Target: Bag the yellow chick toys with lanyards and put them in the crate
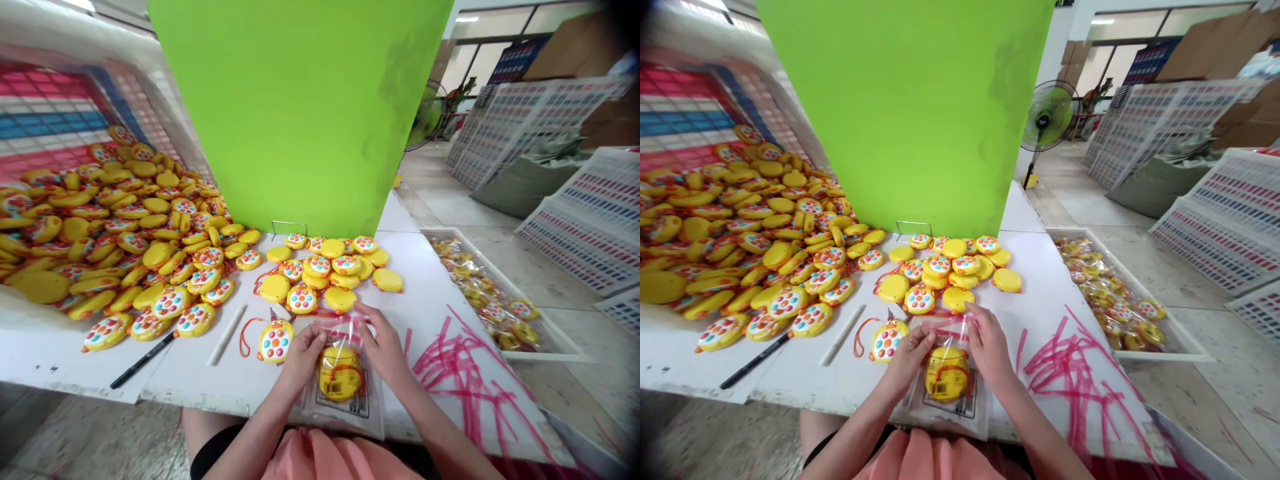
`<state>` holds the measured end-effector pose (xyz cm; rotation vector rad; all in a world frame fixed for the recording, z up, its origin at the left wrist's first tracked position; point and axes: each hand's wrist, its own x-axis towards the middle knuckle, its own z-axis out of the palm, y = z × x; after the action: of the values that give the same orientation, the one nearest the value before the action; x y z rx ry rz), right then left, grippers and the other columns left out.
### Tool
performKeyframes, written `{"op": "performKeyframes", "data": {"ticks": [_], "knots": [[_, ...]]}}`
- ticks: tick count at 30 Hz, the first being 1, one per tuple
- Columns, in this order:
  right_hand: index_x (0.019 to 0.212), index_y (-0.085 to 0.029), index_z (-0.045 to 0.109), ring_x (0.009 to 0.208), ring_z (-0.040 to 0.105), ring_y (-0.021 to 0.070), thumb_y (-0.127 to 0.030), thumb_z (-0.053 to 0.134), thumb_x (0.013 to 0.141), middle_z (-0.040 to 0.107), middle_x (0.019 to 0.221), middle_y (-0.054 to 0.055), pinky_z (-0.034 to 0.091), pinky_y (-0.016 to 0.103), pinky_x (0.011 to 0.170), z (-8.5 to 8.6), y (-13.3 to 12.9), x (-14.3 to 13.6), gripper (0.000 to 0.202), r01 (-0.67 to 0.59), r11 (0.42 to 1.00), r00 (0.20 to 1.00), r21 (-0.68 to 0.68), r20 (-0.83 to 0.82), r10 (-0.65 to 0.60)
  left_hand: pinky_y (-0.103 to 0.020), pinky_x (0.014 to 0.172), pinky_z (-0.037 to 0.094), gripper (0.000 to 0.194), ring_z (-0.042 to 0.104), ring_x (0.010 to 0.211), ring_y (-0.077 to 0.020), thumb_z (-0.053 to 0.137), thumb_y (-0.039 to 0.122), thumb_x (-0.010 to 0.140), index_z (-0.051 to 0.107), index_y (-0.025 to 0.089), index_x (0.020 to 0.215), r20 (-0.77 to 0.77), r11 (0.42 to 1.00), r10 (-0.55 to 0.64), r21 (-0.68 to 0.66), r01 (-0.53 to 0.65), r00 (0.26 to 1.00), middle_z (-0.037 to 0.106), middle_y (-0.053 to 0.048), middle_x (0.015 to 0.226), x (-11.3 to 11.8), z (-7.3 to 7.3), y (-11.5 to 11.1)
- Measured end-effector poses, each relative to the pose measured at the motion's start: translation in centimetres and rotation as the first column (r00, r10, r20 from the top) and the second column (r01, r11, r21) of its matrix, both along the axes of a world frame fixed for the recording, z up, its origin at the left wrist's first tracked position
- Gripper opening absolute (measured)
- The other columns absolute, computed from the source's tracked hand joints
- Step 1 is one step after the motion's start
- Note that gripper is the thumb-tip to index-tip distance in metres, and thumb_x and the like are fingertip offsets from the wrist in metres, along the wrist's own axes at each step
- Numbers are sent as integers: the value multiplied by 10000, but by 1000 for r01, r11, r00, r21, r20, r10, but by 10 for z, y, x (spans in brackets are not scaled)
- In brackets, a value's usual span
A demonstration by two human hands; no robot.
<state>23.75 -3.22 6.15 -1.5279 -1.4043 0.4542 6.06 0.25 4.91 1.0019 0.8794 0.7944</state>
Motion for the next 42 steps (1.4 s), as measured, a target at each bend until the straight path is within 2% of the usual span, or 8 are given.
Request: {"op": "performKeyframes", "data": {"ticks": [7,16,22,27,30,35,39,42], "knots": [[1241,-225,562,987,560,230,-125,468,909,678,1095,54,474,408,877,19,4,-22,359,-259,959,813,111,561,155,-315,803,483,291,629,884,-206,601,397,821,615,153,979,-65,983,-47,173,57,997,694,-77,966,7,3,2],[1283,-229,525,936,590,236,-88,429,888,679,998,77,495,390,822,15,15,-34,430,-236,970,789,53,593,160,-276,680,442,216,604,743,-191,444,268,892,634,176,941,-459,845,-23,466,263,888,685,-55,839,4,19,0],[1061,-194,569,889,623,223,-167,463,814,667,968,78,499,354,764,-16,27,25,270,101,994,946,-32,312,-86,-308,772,477,287,639,896,-209,466,408,897,634,201,1004,-310,939,-127,268,215,942,708,-59,966,0,-5,5],[876,-194,593,758,610,228,-188,460,771,667,808,61,456,342,681,-51,13,128,169,408,891,842,-199,460,-283,-281,627,481,442,658,781,-195,600,544,782,545,183,1031,-107,992,-114,-61,108,988,709,-81,946,-8,-28,13],[874,-177,625,767,598,235,-158,470,777,660,803,81,447,362,718,-61,-4,156,183,378,890,774,-254,614,-153,-246,603,459,459,644,748,-169,627,550,763,552,176,1018,-81,992,-96,-85,90,992,700,-61,908,-8,-27,14],[1167,-156,597,1011,540,292,-80,485,770,594,1116,160,440,436,852,-43,-11,145,419,348,937,556,-29,811,-181,-230,598,451,378,616,706,-144,683,467,745,590,158,942,-51,990,-107,-100,101,993,673,-31,839,-7,-17,12],[1188,-145,588,1131,483,293,-15,434,769,549,1197,159,402,443,962,-33,-1,112,464,353,923,542,152,771,-335,-232,616,458,357,607,686,-133,709,430,726,609,147,920,-44,989,-105,-108,99,994,670,-33,825,-9,-17,11],[1218,-194,582,1236,414,324,-14,406,804,512,1292,151,366,501,995,-47,3,83,484,253,964,545,82,811,-212,-243,652,471,381,610,716,-133,713,448,723,609,144,928,-13,990,-93,-112,91,996,673,-41,861,-10,-21,11]]}}
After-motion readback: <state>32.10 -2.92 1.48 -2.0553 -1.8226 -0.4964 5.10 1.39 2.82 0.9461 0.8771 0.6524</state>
